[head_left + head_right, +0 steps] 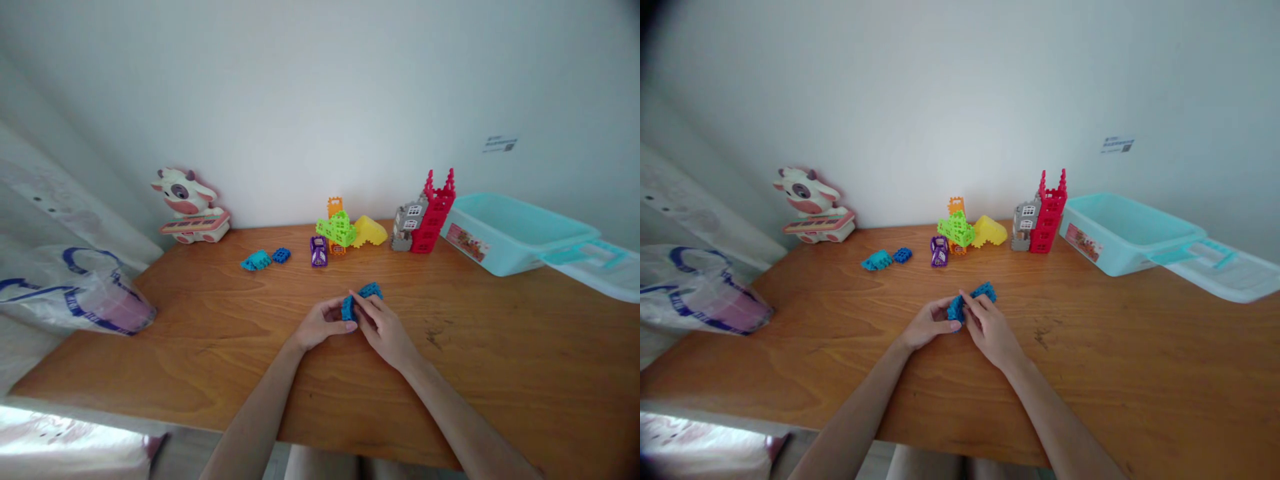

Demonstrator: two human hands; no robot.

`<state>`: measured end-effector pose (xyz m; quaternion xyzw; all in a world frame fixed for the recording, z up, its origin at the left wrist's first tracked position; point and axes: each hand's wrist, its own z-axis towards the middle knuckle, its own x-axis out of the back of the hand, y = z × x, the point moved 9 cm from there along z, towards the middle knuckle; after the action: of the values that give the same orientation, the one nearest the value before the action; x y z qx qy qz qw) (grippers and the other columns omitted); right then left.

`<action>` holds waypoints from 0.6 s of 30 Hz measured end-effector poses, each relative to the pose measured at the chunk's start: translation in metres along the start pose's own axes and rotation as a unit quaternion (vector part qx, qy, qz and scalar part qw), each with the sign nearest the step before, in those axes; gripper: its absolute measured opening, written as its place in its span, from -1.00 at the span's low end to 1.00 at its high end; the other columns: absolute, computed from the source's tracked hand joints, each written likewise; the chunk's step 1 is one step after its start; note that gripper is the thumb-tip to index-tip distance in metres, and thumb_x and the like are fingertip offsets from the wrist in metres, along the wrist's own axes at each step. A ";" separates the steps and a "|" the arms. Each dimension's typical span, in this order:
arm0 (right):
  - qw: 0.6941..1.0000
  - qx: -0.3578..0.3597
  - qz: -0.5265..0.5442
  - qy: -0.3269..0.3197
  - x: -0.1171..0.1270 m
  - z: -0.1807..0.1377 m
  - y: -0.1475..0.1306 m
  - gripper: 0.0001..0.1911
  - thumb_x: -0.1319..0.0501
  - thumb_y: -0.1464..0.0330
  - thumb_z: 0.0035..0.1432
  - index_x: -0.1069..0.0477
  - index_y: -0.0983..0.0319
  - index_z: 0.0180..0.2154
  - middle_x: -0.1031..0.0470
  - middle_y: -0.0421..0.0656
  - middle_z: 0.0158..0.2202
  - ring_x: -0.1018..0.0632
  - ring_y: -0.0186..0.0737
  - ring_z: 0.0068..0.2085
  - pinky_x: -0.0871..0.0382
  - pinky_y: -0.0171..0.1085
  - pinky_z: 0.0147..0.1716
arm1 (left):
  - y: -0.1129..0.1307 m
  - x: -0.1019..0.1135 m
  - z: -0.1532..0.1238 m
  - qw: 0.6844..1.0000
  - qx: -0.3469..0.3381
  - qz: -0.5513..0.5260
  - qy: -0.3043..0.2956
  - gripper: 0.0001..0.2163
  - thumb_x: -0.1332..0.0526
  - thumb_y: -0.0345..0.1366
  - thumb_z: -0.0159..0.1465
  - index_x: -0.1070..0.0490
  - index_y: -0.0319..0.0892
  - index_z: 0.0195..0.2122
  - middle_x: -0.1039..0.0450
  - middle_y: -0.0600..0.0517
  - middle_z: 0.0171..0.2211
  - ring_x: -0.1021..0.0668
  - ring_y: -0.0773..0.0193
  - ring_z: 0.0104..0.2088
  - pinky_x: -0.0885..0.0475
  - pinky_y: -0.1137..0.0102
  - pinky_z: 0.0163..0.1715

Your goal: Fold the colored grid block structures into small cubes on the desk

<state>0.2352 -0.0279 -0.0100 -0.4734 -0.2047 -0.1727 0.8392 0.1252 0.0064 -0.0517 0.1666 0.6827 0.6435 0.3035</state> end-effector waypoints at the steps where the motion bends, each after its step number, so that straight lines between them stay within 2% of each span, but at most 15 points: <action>1: 1.000 0.000 -0.018 0.016 0.003 0.000 -0.001 -0.58 -0.07 0.29 0.35 -0.31 0.04 0.21 -0.48 -0.07 -0.13 -0.55 -0.09 -0.13 -0.50 -0.08 -0.09 | 0.001 0.001 0.000 1.000 -0.004 -0.003 0.006 -0.49 -0.47 -0.22 0.06 -0.49 -0.13 0.06 -0.53 -0.08 0.03 -0.54 0.08 0.03 -0.33 0.19 0.14; 4: 0.989 -0.015 -0.086 0.123 0.028 0.000 0.004 -0.62 -0.15 0.24 0.30 -0.34 0.08 0.13 -0.46 -0.02 -0.05 -0.51 0.01 -0.02 -0.43 0.02 0.01 | 0.001 0.010 0.002 0.998 -0.012 -0.033 0.042 -0.51 -0.48 -0.25 0.05 -0.49 -0.15 0.03 -0.52 -0.12 0.03 -0.54 0.08 0.04 -0.34 0.18 0.14; 6: 0.973 -0.035 -0.133 0.186 0.044 -0.001 0.013 -0.54 -0.22 0.18 0.23 -0.32 0.12 0.13 -0.43 0.03 -0.01 -0.46 0.11 0.05 -0.36 0.10 0.07 | 0.000 0.017 0.003 0.995 -0.009 -0.068 0.072 -0.39 -0.49 -0.27 0.02 -0.41 -0.11 0.12 -0.54 -0.12 0.00 -0.58 0.11 -0.02 -0.37 0.18 0.11; 7: 0.968 -0.046 -0.150 0.195 0.047 -0.001 0.020 -0.47 -0.25 0.15 0.19 -0.29 0.14 0.16 -0.42 0.06 0.03 -0.43 0.15 0.08 -0.33 0.14 0.09 | -0.001 0.020 0.004 0.993 -0.008 -0.087 0.085 -0.31 -0.50 -0.27 0.02 -0.34 -0.07 0.20 -0.55 -0.11 -0.02 -0.60 0.13 -0.05 -0.38 0.18 0.09; 9: 0.969 -0.068 -0.168 0.170 0.045 0.002 0.035 -0.34 -0.30 0.11 0.14 -0.24 0.17 0.21 -0.41 0.09 0.07 -0.42 0.21 0.10 -0.32 0.18 0.09 | -0.001 0.025 0.005 0.987 -0.008 -0.117 0.106 -0.22 -0.49 -0.26 0.04 -0.22 -0.03 0.28 -0.56 -0.09 -0.05 -0.61 0.18 -0.11 -0.41 0.20 0.04; 10: 0.971 -0.077 -0.171 0.148 0.042 0.003 0.042 -0.33 -0.30 0.11 0.13 -0.24 0.17 0.22 -0.42 0.09 0.07 -0.44 0.22 0.09 -0.33 0.19 0.07 | -0.001 0.026 0.005 0.985 -0.008 -0.128 0.116 -0.25 -0.48 -0.25 0.06 -0.22 -0.03 0.27 -0.56 -0.09 -0.06 -0.62 0.19 -0.13 -0.43 0.22 0.03; 14: 0.979 -0.102 -0.146 0.096 0.031 0.005 0.057 -0.45 -0.28 0.14 0.15 -0.34 0.15 0.15 -0.49 0.06 0.03 -0.50 0.19 0.05 -0.37 0.19 0.04 | -0.002 0.031 0.007 0.981 0.001 -0.133 0.144 -0.46 -0.47 -0.26 0.07 -0.42 -0.09 0.09 -0.53 -0.07 -0.03 -0.61 0.20 -0.10 -0.45 0.27 0.00; 16: 0.986 -0.110 -0.089 0.092 0.029 0.004 0.056 -0.47 -0.28 0.15 0.16 -0.35 0.12 0.15 -0.49 0.03 0.05 -0.51 0.13 0.06 -0.38 0.15 0.06 | -0.002 0.033 0.008 0.981 0.003 -0.127 0.149 -0.47 -0.49 -0.27 0.04 -0.44 -0.08 0.06 -0.52 -0.06 -0.01 -0.59 0.16 -0.06 -0.45 0.24 0.02; 18: 0.989 -0.129 0.012 0.070 0.023 0.004 0.056 -0.44 -0.29 0.15 0.16 -0.32 0.10 0.17 -0.48 -0.01 0.08 -0.54 0.03 0.04 -0.43 0.06 0.05 | -0.002 0.036 0.009 0.982 -0.002 -0.118 0.149 -0.45 -0.49 -0.27 0.04 -0.44 -0.06 0.08 -0.51 -0.06 0.01 -0.57 0.12 -0.01 -0.44 0.20 0.04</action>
<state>0.2811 0.0015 -0.0372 -0.5671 -0.1153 -0.2203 0.7852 0.1038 0.0353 -0.0607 -0.0135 0.7336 0.6222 0.2730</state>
